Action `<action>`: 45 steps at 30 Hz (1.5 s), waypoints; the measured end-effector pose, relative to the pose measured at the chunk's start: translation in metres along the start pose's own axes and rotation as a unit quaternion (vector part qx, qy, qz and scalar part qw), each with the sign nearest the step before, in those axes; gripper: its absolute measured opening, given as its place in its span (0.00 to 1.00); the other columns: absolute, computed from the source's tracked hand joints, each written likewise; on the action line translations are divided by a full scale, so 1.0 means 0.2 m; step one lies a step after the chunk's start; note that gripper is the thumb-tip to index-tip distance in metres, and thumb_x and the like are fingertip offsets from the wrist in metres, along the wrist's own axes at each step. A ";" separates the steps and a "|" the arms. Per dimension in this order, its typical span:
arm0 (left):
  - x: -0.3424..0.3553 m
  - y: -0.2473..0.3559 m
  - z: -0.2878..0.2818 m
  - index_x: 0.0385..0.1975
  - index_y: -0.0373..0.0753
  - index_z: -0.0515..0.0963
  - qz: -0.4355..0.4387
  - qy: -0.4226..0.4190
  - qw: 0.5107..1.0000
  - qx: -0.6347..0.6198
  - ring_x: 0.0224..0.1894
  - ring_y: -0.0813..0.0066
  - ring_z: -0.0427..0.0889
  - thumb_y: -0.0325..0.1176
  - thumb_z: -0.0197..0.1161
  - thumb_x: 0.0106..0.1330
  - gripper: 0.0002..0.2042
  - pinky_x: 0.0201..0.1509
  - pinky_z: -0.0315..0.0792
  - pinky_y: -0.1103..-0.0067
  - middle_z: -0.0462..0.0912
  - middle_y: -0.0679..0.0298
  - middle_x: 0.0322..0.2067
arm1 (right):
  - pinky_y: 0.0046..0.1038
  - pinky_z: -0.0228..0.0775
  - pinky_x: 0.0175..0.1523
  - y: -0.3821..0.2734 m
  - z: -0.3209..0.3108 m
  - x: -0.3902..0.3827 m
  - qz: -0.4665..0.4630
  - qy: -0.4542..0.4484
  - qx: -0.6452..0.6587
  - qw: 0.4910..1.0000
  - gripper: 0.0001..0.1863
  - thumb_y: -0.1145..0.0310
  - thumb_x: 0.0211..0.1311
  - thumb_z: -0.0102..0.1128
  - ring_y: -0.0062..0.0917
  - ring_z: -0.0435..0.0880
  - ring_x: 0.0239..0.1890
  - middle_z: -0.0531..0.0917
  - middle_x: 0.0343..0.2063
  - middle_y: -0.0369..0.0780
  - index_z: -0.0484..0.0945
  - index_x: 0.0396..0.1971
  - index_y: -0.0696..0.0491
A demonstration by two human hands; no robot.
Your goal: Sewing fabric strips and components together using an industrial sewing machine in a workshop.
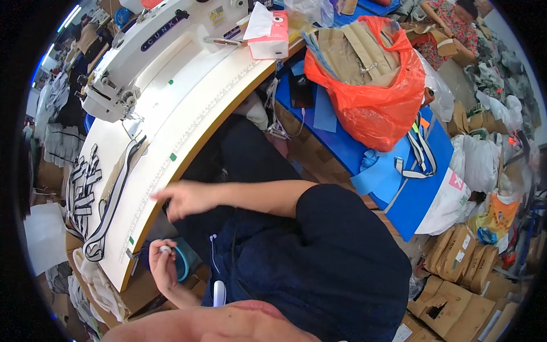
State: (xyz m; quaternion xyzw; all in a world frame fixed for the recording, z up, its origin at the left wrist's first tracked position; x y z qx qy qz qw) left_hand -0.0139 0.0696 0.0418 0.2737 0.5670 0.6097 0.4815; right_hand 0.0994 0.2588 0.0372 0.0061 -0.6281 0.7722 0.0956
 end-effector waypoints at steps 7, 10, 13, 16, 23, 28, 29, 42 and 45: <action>0.01 0.08 0.01 0.34 0.36 0.68 0.020 -0.047 0.998 -0.029 0.31 0.77 0.67 0.25 0.55 0.62 0.04 0.38 0.62 0.83 0.76 0.57 0.32 | 0.21 0.64 0.24 0.13 0.19 -0.01 -0.010 -0.100 0.158 0.982 0.13 0.72 0.68 0.46 0.16 0.69 0.15 0.73 0.12 0.34 0.79 0.39 0.63; -0.04 0.02 -0.12 0.34 0.39 0.65 0.031 -0.092 0.972 -0.216 0.31 0.74 0.66 0.25 0.60 0.60 0.09 0.36 0.62 0.81 0.69 0.61 0.27 | 0.22 0.63 0.22 0.01 -0.04 -0.06 -0.072 -0.104 0.423 0.897 0.19 0.64 0.67 0.53 0.17 0.67 0.14 0.69 0.12 0.33 0.74 0.45 0.67; -0.12 -0.01 -0.34 0.34 0.40 0.62 0.067 -0.056 0.949 -0.302 0.34 0.75 0.63 0.26 0.58 0.63 0.10 0.35 0.62 0.80 0.65 0.63 0.31 | 0.28 0.70 0.30 -0.13 -0.43 -0.15 -0.146 -0.005 0.544 0.826 0.16 0.64 0.70 0.48 0.20 0.72 0.19 0.71 0.14 0.35 0.74 0.52 0.54; -0.23 0.01 -0.50 0.41 0.39 0.65 0.097 0.085 0.963 -0.238 0.37 0.76 0.65 0.29 0.58 0.64 0.11 0.35 0.63 0.82 0.67 0.62 0.36 | 0.28 0.74 0.34 -0.29 -0.57 -0.24 -0.179 0.182 0.253 0.933 0.16 0.70 0.69 0.45 0.25 0.78 0.22 0.77 0.17 0.38 0.73 0.53 0.59; -0.04 0.16 0.03 0.60 0.33 0.65 0.046 0.031 0.960 0.273 0.28 0.84 0.69 0.33 0.77 0.44 0.40 0.32 0.63 0.86 0.70 0.73 0.23 | 0.24 0.73 0.31 -0.11 0.20 0.04 0.030 -0.180 -0.096 0.978 0.12 0.66 0.65 0.52 0.21 0.81 0.23 0.83 0.19 0.37 0.82 0.36 0.59; 0.08 0.12 0.12 0.28 0.36 0.79 0.085 0.038 0.950 0.296 0.31 0.81 0.78 0.32 0.67 0.59 0.07 0.35 0.72 0.81 0.80 0.66 0.24 | 0.20 0.75 0.35 -0.13 0.25 0.20 0.022 -0.141 0.031 0.989 0.09 0.71 0.64 0.54 0.19 0.83 0.28 0.85 0.27 0.39 0.80 0.38 0.59; 0.06 0.11 -0.03 0.25 0.34 0.79 0.069 0.029 0.920 0.384 0.29 0.80 0.77 0.30 0.64 0.60 0.06 0.34 0.71 0.81 0.80 0.64 0.24 | 0.21 0.76 0.37 -0.08 0.22 0.20 0.019 -0.095 0.135 0.986 0.11 0.71 0.65 0.54 0.21 0.84 0.31 0.85 0.29 0.39 0.80 0.41 0.60; -0.39 -0.35 -1.33 0.23 0.37 0.83 -0.242 0.236 0.825 0.454 0.29 0.78 0.78 0.35 0.68 0.55 0.08 0.38 0.70 0.79 0.83 0.67 0.21 | 0.27 0.69 0.57 0.16 0.01 0.12 0.121 -0.068 -0.005 0.990 0.21 0.74 0.65 0.53 0.28 0.78 0.53 0.78 0.52 0.45 0.70 0.57 0.60; -0.41 -0.59 -1.66 0.22 0.38 0.84 -0.249 0.297 0.807 0.445 0.27 0.76 0.79 0.37 0.70 0.54 0.09 0.37 0.72 0.76 0.84 0.65 0.23 | 0.29 0.69 0.57 0.15 -0.01 0.13 0.100 -0.051 -0.021 0.993 0.20 0.73 0.66 0.52 0.29 0.79 0.51 0.79 0.50 0.46 0.70 0.57 0.61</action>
Point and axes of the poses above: each hand's wrist, its own x-axis towards the middle knuckle, its own z-axis out of the palm, y = z × x, the point moved 5 cm from there along x, towards the middle knuckle
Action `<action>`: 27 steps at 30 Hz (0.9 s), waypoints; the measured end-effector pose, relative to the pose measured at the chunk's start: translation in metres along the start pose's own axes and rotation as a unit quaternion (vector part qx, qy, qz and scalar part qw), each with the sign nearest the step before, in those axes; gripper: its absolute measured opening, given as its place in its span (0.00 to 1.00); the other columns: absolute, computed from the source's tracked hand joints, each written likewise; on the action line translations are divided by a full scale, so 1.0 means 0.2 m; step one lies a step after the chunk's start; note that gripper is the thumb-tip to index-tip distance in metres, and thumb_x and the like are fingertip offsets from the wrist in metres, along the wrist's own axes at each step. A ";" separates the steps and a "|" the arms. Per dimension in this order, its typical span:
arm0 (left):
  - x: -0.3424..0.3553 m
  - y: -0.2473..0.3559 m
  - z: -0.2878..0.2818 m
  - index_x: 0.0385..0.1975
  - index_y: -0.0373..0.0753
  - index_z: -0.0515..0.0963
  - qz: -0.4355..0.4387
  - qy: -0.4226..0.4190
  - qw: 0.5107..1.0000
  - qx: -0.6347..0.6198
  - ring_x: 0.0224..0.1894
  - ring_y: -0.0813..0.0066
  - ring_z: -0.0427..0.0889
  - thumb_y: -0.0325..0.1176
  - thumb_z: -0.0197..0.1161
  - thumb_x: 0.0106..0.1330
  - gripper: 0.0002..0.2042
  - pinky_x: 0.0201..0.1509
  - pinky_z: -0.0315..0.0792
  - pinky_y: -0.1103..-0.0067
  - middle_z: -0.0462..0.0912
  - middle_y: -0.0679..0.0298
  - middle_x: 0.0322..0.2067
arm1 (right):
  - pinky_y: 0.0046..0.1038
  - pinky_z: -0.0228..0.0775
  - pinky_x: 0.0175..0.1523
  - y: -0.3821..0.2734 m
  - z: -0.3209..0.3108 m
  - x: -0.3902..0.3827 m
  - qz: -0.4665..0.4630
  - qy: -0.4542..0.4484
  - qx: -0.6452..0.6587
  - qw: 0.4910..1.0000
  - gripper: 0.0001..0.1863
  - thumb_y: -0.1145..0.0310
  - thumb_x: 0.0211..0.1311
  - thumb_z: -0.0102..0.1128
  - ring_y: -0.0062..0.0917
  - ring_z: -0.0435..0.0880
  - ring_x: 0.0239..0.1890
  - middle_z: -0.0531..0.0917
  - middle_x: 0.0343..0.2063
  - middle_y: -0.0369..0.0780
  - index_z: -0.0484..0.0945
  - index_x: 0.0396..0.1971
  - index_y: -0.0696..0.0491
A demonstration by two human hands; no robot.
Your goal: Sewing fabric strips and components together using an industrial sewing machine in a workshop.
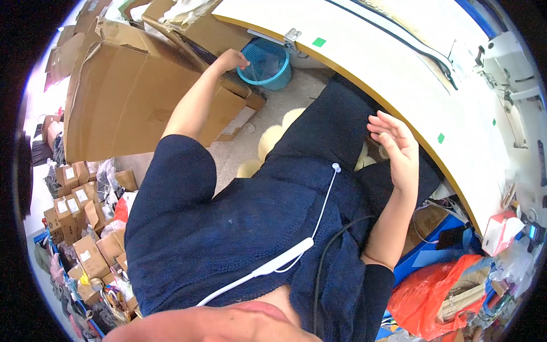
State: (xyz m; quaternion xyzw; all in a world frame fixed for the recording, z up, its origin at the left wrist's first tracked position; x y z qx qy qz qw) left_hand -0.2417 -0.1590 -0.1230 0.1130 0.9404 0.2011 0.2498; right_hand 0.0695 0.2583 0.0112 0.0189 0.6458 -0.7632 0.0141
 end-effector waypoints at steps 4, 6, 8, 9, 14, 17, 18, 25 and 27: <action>0.20 -0.14 0.03 0.32 0.38 0.84 -0.062 0.103 0.993 -0.006 0.31 0.72 0.82 0.41 0.70 0.54 0.13 0.40 0.74 0.74 0.86 0.63 0.26 | 0.29 0.70 0.57 -0.01 -0.04 -0.06 -0.005 0.022 0.002 1.000 0.20 0.71 0.66 0.53 0.29 0.80 0.50 0.80 0.49 0.47 0.70 0.57 0.61; 0.22 -0.17 0.05 0.35 0.39 0.84 -0.100 0.145 0.983 -0.041 0.34 0.70 0.84 0.42 0.70 0.54 0.15 0.42 0.75 0.73 0.86 0.63 0.27 | 0.29 0.70 0.56 0.00 -0.06 -0.08 -0.003 0.030 0.008 1.000 0.20 0.71 0.66 0.54 0.29 0.80 0.50 0.80 0.49 0.47 0.70 0.57 0.61; 0.20 -0.20 0.06 0.40 0.38 0.82 -0.118 0.225 0.963 -0.086 0.30 0.70 0.82 0.43 0.69 0.56 0.17 0.37 0.74 0.72 0.86 0.64 0.29 | 0.29 0.70 0.56 0.02 -0.07 -0.09 0.001 0.037 0.015 0.999 0.21 0.70 0.66 0.54 0.28 0.80 0.50 0.80 0.49 0.47 0.70 0.56 0.61; 0.21 -0.18 0.06 0.40 0.38 0.82 -0.116 0.222 0.964 -0.087 0.30 0.70 0.82 0.43 0.69 0.56 0.17 0.37 0.74 0.72 0.86 0.64 0.29 | 0.29 0.70 0.55 0.02 -0.07 -0.09 0.001 0.043 0.017 0.999 0.20 0.69 0.66 0.54 0.28 0.80 0.49 0.80 0.48 0.47 0.71 0.56 0.61; 0.10 -0.06 0.25 0.46 0.38 0.74 -0.105 -0.053 0.695 -0.709 0.30 0.75 0.72 0.49 0.58 0.67 0.19 0.33 0.70 0.81 0.76 0.68 0.32 | 0.28 0.71 0.55 0.05 -0.02 -0.03 0.017 0.028 0.026 0.999 0.20 0.68 0.66 0.55 0.28 0.81 0.48 0.81 0.47 0.46 0.72 0.56 0.59; -0.03 0.28 0.21 0.52 0.37 0.67 0.000 -0.133 0.592 -0.795 0.31 0.74 0.70 0.59 0.53 0.66 0.29 0.34 0.68 0.79 0.73 0.62 0.34 | 0.28 0.71 0.54 0.07 0.05 0.01 0.037 0.011 0.032 0.999 0.20 0.68 0.65 0.56 0.28 0.81 0.48 0.81 0.47 0.46 0.72 0.55 0.59; -0.08 0.37 0.17 0.49 0.38 0.66 0.038 -0.156 0.557 -0.815 0.30 0.75 0.69 0.63 0.53 0.63 0.31 0.33 0.67 0.80 0.71 0.63 0.31 | 0.28 0.71 0.55 0.06 0.09 0.03 0.043 -0.002 0.025 0.999 0.20 0.68 0.65 0.55 0.27 0.81 0.48 0.81 0.47 0.45 0.72 0.55 0.59; -0.17 0.57 0.15 0.26 0.44 0.63 0.044 -0.123 0.621 -0.773 0.23 0.82 0.62 0.68 0.55 0.59 0.28 0.26 0.59 0.86 0.63 0.72 0.20 | 0.28 0.70 0.55 0.08 0.15 0.03 0.056 -0.019 -0.005 0.998 0.20 0.68 0.65 0.56 0.26 0.80 0.47 0.81 0.47 0.45 0.72 0.55 0.59; -0.21 0.54 0.16 0.23 0.47 0.63 0.028 -0.097 0.620 -0.778 0.22 0.83 0.63 0.65 0.59 0.58 0.26 0.25 0.58 0.86 0.65 0.72 0.20 | 0.27 0.70 0.55 0.08 0.15 0.05 0.065 -0.020 -0.009 0.998 0.19 0.69 0.65 0.55 0.26 0.80 0.47 0.81 0.47 0.44 0.73 0.55 0.59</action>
Point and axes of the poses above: each hand's wrist, its own x-axis towards the middle knuckle, its own z-axis out of the palm, y = z × x, the point moved 5 cm from there along x, towards the middle knuckle
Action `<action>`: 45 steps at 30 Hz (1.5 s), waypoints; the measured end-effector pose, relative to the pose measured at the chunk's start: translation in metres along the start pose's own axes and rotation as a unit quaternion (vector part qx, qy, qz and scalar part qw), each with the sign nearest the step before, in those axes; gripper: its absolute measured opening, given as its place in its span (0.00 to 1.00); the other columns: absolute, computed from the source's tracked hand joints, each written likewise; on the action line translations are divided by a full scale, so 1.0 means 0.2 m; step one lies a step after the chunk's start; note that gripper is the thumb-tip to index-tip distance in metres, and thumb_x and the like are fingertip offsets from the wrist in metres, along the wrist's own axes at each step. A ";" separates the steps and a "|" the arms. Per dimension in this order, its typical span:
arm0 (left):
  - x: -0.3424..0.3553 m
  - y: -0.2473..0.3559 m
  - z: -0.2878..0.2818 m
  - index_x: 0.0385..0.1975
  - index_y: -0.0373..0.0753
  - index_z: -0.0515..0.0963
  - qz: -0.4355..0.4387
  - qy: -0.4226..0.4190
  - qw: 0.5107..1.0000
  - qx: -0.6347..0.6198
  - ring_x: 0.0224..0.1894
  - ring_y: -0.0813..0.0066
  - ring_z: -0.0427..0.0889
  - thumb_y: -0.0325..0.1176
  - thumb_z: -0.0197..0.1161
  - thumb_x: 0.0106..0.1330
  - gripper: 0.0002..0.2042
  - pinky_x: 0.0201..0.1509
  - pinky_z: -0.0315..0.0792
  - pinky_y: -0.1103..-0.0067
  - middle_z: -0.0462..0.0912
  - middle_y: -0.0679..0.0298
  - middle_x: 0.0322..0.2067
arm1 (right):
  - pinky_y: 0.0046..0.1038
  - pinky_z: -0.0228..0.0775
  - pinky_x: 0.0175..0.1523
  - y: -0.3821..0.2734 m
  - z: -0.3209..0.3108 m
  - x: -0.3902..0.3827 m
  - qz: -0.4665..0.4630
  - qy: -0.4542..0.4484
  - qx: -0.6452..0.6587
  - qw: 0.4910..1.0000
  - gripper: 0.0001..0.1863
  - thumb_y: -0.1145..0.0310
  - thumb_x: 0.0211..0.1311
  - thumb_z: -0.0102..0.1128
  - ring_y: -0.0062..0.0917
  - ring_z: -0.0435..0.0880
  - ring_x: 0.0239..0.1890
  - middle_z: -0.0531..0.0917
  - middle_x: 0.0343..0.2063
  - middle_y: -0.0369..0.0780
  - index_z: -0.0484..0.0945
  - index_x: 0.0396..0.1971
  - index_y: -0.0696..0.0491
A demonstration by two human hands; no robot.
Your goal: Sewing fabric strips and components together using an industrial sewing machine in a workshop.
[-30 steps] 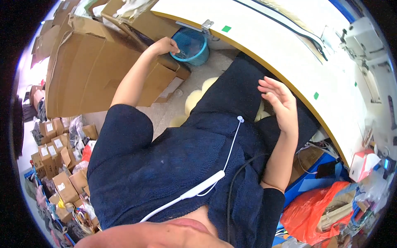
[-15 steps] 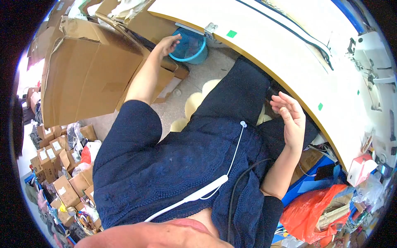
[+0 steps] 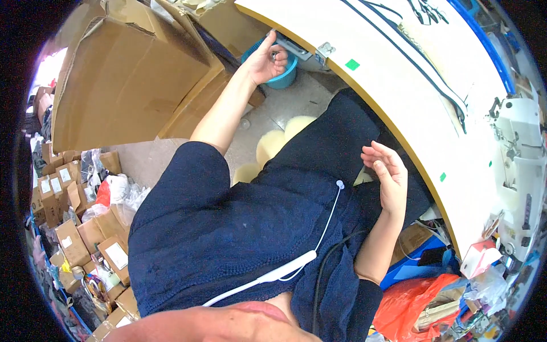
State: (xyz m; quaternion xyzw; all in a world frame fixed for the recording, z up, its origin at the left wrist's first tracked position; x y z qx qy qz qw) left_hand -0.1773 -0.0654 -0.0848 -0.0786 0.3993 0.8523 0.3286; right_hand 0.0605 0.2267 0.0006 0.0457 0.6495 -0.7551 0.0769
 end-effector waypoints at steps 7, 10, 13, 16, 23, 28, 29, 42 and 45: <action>-0.33 -0.07 -0.09 0.28 0.47 0.71 0.046 0.053 0.995 0.072 0.24 0.83 0.66 0.60 0.59 0.62 0.21 0.27 0.60 0.85 0.68 0.73 0.19 | 0.26 0.71 0.55 -0.06 0.22 0.23 0.013 -0.072 -0.128 0.989 0.17 0.77 0.64 0.55 0.24 0.80 0.47 0.81 0.45 0.42 0.74 0.53 0.58; -0.41 -0.08 -0.09 0.31 0.47 0.71 0.021 0.064 0.997 0.029 0.24 0.83 0.67 0.60 0.60 0.62 0.21 0.27 0.61 0.86 0.70 0.73 0.21 | 0.23 0.73 0.51 -0.16 0.43 0.42 -0.070 -0.105 -0.236 0.963 0.16 0.76 0.63 0.56 0.21 0.81 0.46 0.82 0.43 0.40 0.76 0.51 0.56; -0.45 -0.09 -0.09 0.33 0.50 0.72 0.019 0.081 0.996 0.033 0.23 0.85 0.68 0.58 0.62 0.61 0.18 0.27 0.62 0.86 0.71 0.73 0.22 | 0.27 0.73 0.48 -0.31 0.66 0.59 -0.221 -0.116 -0.398 0.883 0.14 0.76 0.59 0.59 0.29 0.82 0.42 0.82 0.39 0.42 0.77 0.46 0.54; -0.43 -0.10 -0.12 0.34 0.49 0.73 0.023 0.060 0.998 0.016 0.24 0.86 0.68 0.57 0.63 0.61 0.19 0.28 0.62 0.87 0.73 0.73 0.23 | 0.33 0.73 0.47 -0.33 0.81 0.76 -0.330 -0.071 -0.526 0.780 0.10 0.71 0.58 0.59 0.34 0.81 0.40 0.81 0.35 0.41 0.78 0.40 0.53; -0.43 -0.11 -0.12 0.30 0.48 0.73 0.026 0.048 0.998 0.039 0.26 0.85 0.69 0.59 0.62 0.60 0.20 0.31 0.64 0.87 0.73 0.73 0.25 | 0.36 0.74 0.44 -0.17 1.01 0.95 -0.228 -0.139 -0.694 0.669 0.10 0.67 0.53 0.62 0.36 0.81 0.41 0.82 0.32 0.41 0.80 0.36 0.51; -0.43 -0.12 -0.12 0.31 0.47 0.73 0.041 0.056 0.997 0.040 0.26 0.85 0.69 0.59 0.61 0.61 0.20 0.30 0.62 0.87 0.73 0.73 0.24 | 0.36 0.74 0.44 -0.10 1.03 1.07 -0.241 -0.158 -0.682 0.672 0.11 0.69 0.49 0.64 0.38 0.81 0.39 0.82 0.32 0.43 0.80 0.34 0.53; -0.43 -0.12 -0.12 0.31 0.47 0.73 0.043 0.045 0.997 0.036 0.27 0.85 0.68 0.59 0.61 0.61 0.20 0.30 0.62 0.87 0.72 0.73 0.24 | 0.36 0.74 0.44 -0.11 1.02 1.06 -0.245 -0.163 -0.683 0.668 0.11 0.69 0.49 0.64 0.38 0.81 0.39 0.82 0.32 0.43 0.80 0.34 0.53; -0.39 -0.11 -0.08 0.32 0.47 0.74 0.045 0.060 0.996 0.041 0.27 0.86 0.66 0.62 0.62 0.58 0.22 0.29 0.60 0.87 0.71 0.74 0.24 | 0.27 0.75 0.54 -0.32 0.68 0.74 -0.126 -0.224 0.008 0.966 0.24 0.86 0.54 0.59 0.30 0.81 0.49 0.78 0.46 0.42 0.71 0.53 0.62; -0.39 -0.10 -0.10 0.32 0.48 0.74 0.030 0.071 0.995 0.056 0.27 0.85 0.68 0.62 0.62 0.59 0.22 0.30 0.62 0.87 0.73 0.73 0.25 | 0.36 0.75 0.55 -0.39 0.43 0.65 -0.175 -0.166 0.087 0.966 0.24 0.82 0.54 0.60 0.36 0.83 0.47 0.79 0.44 0.43 0.71 0.54 0.62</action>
Point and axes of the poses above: each hand's wrist, its own x-axis towards the middle knuckle, its own z-axis out of the palm, y = z × x, the point moved 5 cm from there along x, towards the middle knuckle
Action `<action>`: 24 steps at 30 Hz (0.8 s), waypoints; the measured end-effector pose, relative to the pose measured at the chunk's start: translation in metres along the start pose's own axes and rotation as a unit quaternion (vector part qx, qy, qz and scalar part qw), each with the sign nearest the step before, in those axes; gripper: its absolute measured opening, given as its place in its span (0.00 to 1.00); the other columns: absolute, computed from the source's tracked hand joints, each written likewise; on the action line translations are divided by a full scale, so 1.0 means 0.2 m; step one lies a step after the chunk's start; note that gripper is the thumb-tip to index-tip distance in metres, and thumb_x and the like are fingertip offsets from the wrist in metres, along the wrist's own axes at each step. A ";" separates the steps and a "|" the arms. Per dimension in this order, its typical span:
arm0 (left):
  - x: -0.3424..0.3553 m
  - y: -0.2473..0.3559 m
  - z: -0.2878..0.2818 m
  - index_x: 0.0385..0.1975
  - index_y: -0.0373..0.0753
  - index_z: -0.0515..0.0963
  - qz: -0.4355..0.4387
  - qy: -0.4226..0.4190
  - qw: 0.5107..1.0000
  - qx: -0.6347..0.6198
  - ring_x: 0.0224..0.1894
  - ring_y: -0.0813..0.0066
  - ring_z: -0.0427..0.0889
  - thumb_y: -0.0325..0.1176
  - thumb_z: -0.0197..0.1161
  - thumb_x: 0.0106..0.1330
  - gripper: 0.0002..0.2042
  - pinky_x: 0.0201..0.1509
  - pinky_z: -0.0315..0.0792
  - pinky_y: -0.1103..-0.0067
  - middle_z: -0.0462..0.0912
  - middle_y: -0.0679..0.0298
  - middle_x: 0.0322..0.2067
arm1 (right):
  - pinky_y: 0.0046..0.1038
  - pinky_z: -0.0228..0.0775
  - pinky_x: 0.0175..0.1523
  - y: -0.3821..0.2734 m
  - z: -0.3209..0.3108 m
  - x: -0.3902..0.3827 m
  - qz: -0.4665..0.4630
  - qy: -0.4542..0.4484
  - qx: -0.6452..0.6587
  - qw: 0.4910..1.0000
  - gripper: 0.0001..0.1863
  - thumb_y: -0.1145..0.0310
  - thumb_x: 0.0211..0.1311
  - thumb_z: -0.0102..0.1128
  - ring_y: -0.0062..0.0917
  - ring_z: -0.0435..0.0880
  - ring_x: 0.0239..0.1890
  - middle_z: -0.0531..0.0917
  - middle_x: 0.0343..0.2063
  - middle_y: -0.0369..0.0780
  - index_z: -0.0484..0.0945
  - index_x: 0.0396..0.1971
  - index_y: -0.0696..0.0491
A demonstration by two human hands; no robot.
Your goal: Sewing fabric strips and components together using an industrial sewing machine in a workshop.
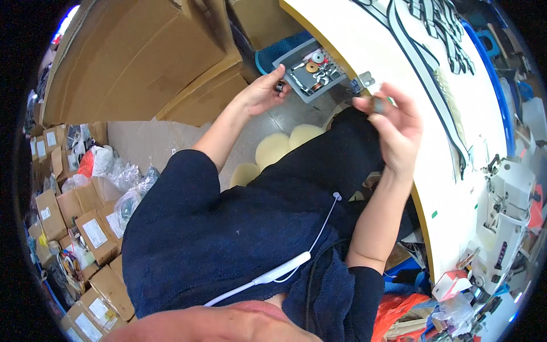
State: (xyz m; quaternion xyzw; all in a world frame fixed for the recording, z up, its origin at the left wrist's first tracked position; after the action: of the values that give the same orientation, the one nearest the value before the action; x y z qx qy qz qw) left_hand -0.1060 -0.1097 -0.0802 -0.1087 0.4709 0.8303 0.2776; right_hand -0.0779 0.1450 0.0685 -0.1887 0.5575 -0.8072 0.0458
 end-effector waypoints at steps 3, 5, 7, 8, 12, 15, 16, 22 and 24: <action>-0.01 0.00 -0.03 0.34 0.47 0.74 -0.002 0.001 1.000 0.003 0.27 0.85 0.68 0.61 0.61 0.61 0.21 0.30 0.62 0.87 0.74 0.73 0.26 | 0.41 0.77 0.53 -0.20 -0.15 -0.10 -0.095 0.067 -0.018 0.993 0.23 0.81 0.56 0.59 0.36 0.84 0.45 0.79 0.46 0.44 0.72 0.54 0.61; -0.02 0.00 -0.04 0.35 0.48 0.74 -0.001 0.000 1.000 0.005 0.27 0.85 0.68 0.61 0.60 0.61 0.21 0.30 0.62 0.87 0.74 0.73 0.26 | 0.40 0.77 0.53 -0.23 -0.27 -0.18 -0.108 0.117 -0.019 0.987 0.22 0.82 0.56 0.59 0.36 0.83 0.45 0.79 0.47 0.44 0.73 0.53 0.60; -0.01 0.00 -0.02 0.37 0.48 0.74 0.004 -0.002 1.000 0.022 0.27 0.85 0.68 0.62 0.58 0.62 0.22 0.29 0.62 0.87 0.74 0.73 0.26 | 0.38 0.77 0.53 -0.24 -0.35 -0.26 -0.102 0.164 -0.034 0.981 0.21 0.81 0.58 0.58 0.35 0.83 0.45 0.80 0.46 0.45 0.73 0.53 0.61; -0.01 0.00 -0.03 0.37 0.48 0.74 0.002 -0.003 1.000 0.023 0.27 0.85 0.68 0.62 0.58 0.62 0.22 0.29 0.62 0.87 0.74 0.73 0.26 | 0.38 0.77 0.53 -0.24 -0.37 -0.28 -0.102 0.167 -0.033 0.980 0.21 0.81 0.58 0.58 0.35 0.83 0.45 0.80 0.46 0.45 0.73 0.53 0.61; -0.08 0.08 -0.05 0.38 0.45 0.72 0.033 0.034 0.999 -0.021 0.29 0.78 0.71 0.49 0.54 0.69 0.14 0.30 0.64 0.86 0.77 0.66 0.33 | 0.35 0.77 0.52 -0.20 -0.50 -0.34 -0.073 0.276 -0.199 0.938 0.17 0.80 0.62 0.56 0.33 0.83 0.45 0.81 0.44 0.48 0.74 0.52 0.64; -0.15 0.20 -0.17 0.49 0.33 0.71 0.105 0.024 0.992 -0.059 0.40 0.71 0.77 0.33 0.51 0.67 0.15 0.39 0.73 0.82 0.79 0.54 0.44 | 0.30 0.78 0.51 -0.15 -0.54 -0.34 -0.041 0.325 -0.241 0.914 0.15 0.80 0.62 0.56 0.30 0.83 0.45 0.81 0.44 0.46 0.76 0.50 0.63; -0.18 0.26 -0.17 0.54 0.28 0.68 0.131 -0.001 0.990 -0.060 0.47 0.68 0.78 0.26 0.49 0.66 0.17 0.49 0.76 0.79 0.77 0.50 0.50 | 0.30 0.78 0.51 -0.15 -0.54 -0.33 -0.038 0.328 -0.240 0.913 0.15 0.80 0.62 0.56 0.30 0.83 0.45 0.81 0.44 0.46 0.76 0.50 0.63; -0.21 0.52 0.07 0.58 0.30 0.69 0.217 -0.040 0.967 0.129 0.53 0.70 0.77 0.27 0.54 0.68 0.19 0.58 0.73 0.77 0.76 0.53 0.53 | 0.28 0.79 0.50 -0.15 -0.51 -0.32 -0.054 0.336 -0.289 0.895 0.14 0.81 0.62 0.56 0.27 0.83 0.44 0.81 0.44 0.45 0.77 0.49 0.61; -0.18 0.53 0.17 0.58 0.31 0.70 0.210 -0.039 0.959 0.186 0.53 0.70 0.78 0.29 0.56 0.68 0.19 0.58 0.73 0.78 0.78 0.54 0.52 | 0.27 0.78 0.50 -0.15 -0.51 -0.33 -0.058 0.331 -0.286 0.897 0.15 0.81 0.62 0.57 0.26 0.83 0.44 0.81 0.45 0.44 0.76 0.49 0.61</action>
State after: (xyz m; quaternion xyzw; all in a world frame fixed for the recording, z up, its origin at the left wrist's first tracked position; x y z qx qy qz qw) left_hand -0.1345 -0.1375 0.0301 0.0785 0.6179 0.7715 0.1298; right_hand -0.0495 0.2653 0.0487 0.0520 0.7354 -0.6299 -0.2445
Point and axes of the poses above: each hand's wrist, its own x-axis towards the middle knuckle, its own z-axis out of the palm, y = z × x, the point moved 5 cm from there along x, towards the middle knuckle
